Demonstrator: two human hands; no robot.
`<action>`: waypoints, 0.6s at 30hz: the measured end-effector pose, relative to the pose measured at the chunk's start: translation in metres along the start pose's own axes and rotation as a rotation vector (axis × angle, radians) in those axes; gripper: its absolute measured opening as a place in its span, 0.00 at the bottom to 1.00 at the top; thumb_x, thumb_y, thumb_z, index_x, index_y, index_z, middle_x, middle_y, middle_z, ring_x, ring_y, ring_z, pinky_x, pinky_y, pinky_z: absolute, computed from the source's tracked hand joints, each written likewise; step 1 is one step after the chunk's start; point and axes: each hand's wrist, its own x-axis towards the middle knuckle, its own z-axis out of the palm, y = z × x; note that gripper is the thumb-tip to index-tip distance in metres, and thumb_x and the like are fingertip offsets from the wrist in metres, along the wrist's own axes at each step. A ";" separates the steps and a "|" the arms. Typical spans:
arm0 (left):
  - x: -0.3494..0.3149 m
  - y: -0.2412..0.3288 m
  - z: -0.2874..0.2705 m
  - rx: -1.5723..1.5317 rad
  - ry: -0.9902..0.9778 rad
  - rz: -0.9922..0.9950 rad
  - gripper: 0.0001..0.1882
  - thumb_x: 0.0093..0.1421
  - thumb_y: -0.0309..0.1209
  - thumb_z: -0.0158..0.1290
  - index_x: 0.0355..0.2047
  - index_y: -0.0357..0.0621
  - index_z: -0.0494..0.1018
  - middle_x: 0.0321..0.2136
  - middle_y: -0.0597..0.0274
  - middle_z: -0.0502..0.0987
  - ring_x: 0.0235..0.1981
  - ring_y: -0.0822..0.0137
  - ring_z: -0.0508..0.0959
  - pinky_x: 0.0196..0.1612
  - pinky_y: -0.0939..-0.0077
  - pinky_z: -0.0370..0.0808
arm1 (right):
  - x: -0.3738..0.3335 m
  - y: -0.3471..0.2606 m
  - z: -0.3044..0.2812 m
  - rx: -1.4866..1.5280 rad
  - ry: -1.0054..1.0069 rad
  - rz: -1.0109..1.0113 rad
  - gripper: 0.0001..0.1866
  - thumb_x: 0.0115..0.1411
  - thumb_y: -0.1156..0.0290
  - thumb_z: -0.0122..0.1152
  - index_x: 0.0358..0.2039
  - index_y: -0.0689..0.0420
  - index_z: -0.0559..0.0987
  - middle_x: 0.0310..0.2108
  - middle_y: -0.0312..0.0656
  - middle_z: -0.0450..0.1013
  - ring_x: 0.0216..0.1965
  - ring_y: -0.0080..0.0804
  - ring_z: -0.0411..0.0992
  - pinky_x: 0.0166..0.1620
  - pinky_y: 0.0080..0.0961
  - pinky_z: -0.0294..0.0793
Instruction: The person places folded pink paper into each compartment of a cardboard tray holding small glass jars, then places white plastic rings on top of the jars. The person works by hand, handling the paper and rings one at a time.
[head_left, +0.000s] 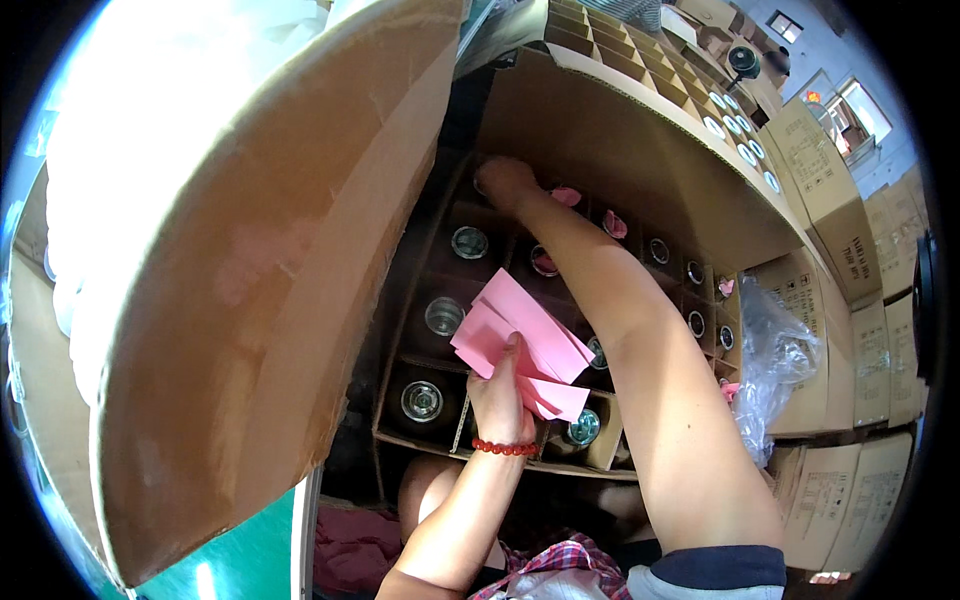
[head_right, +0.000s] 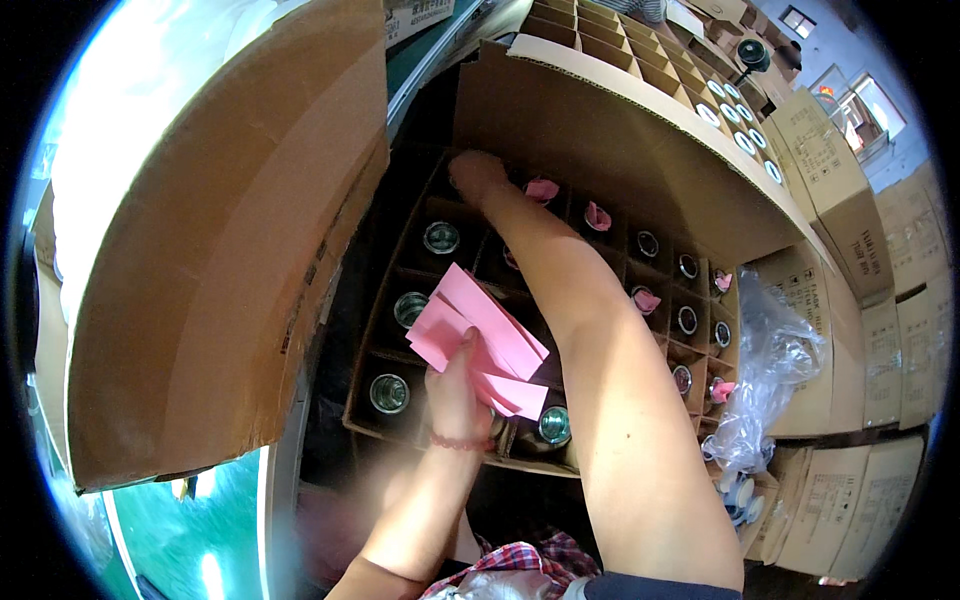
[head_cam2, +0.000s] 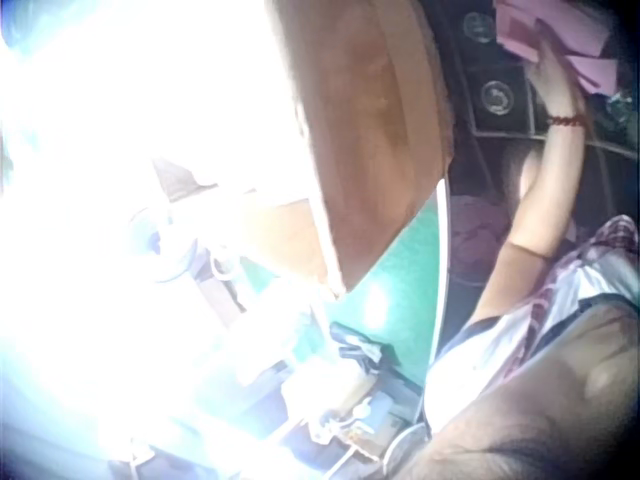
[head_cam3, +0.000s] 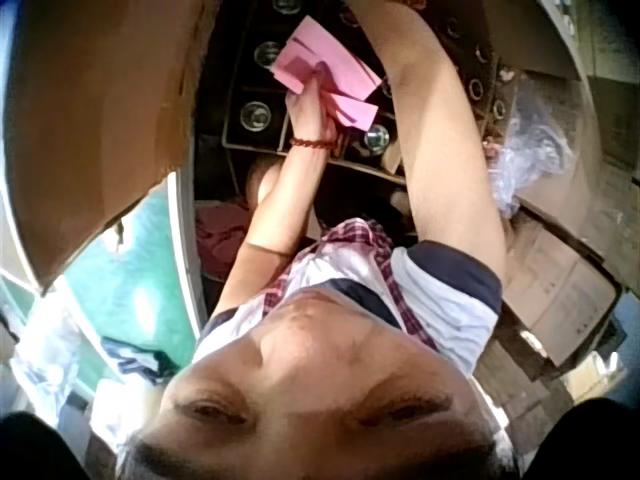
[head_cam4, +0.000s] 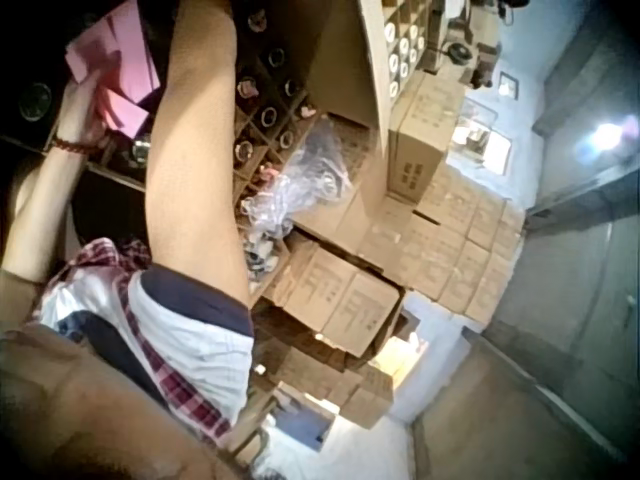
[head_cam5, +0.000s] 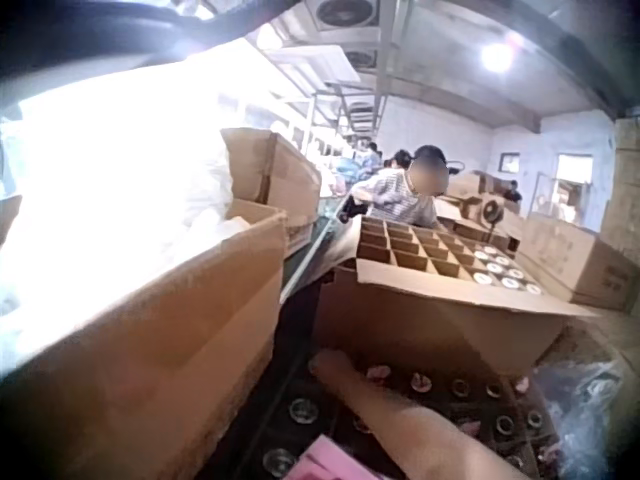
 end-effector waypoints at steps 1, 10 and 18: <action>0.002 0.000 -0.002 0.004 -0.002 0.011 0.16 0.57 0.24 0.54 0.45 0.32 0.66 0.41 0.57 0.73 0.41 0.69 0.74 0.44 0.77 0.70 | -0.002 0.004 -0.002 0.155 0.026 0.072 0.09 0.51 0.71 0.55 0.33 0.58 0.77 0.35 0.51 0.75 0.38 0.47 0.74 0.40 0.42 0.73; 0.003 0.000 -0.003 0.032 0.025 0.013 0.17 0.58 0.23 0.53 0.47 0.33 0.65 0.42 0.57 0.73 0.41 0.68 0.74 0.45 0.76 0.71 | -0.026 0.009 0.013 -0.034 0.214 -0.035 0.10 0.56 0.67 0.52 0.39 0.54 0.75 0.37 0.44 0.74 0.41 0.46 0.72 0.44 0.36 0.70; 0.010 0.008 -0.009 -0.009 0.076 0.104 0.18 0.59 0.24 0.50 0.50 0.34 0.63 0.45 0.56 0.71 0.44 0.67 0.73 0.47 0.74 0.70 | -0.079 -0.037 -0.093 0.950 -0.123 0.255 0.23 0.59 0.53 0.51 0.48 0.55 0.75 0.50 0.45 0.70 0.54 0.42 0.64 0.56 0.30 0.61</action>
